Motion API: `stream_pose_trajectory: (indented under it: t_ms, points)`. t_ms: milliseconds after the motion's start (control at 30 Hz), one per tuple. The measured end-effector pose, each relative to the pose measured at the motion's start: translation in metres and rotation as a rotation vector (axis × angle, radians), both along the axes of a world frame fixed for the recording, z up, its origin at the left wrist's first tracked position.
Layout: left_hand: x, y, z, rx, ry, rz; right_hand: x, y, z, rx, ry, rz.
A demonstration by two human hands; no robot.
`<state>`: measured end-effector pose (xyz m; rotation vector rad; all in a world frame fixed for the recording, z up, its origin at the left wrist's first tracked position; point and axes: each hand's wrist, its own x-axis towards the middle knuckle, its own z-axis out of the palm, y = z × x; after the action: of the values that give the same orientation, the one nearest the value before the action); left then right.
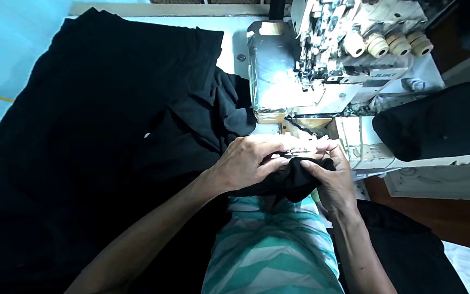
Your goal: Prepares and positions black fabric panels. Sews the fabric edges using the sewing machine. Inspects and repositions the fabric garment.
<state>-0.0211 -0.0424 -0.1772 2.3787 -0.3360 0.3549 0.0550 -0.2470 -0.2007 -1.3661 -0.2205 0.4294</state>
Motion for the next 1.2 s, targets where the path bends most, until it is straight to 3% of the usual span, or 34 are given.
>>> stream_pose_trajectory:
  t_ms: [233,700,1200]
  points:
    - [0.000,-0.012,0.011,0.127,-0.033,-0.041,-0.006,0.001,0.008,0.012,0.041,0.051]
    - [-0.003,-0.022,0.002,0.085,-0.086,-0.085,-0.013,-0.002,0.006,0.032,0.041,0.069]
    - [-0.020,-0.019,-0.004,-0.001,-0.050,-0.002,-0.020,-0.005,-0.001,0.050,-0.063,0.085]
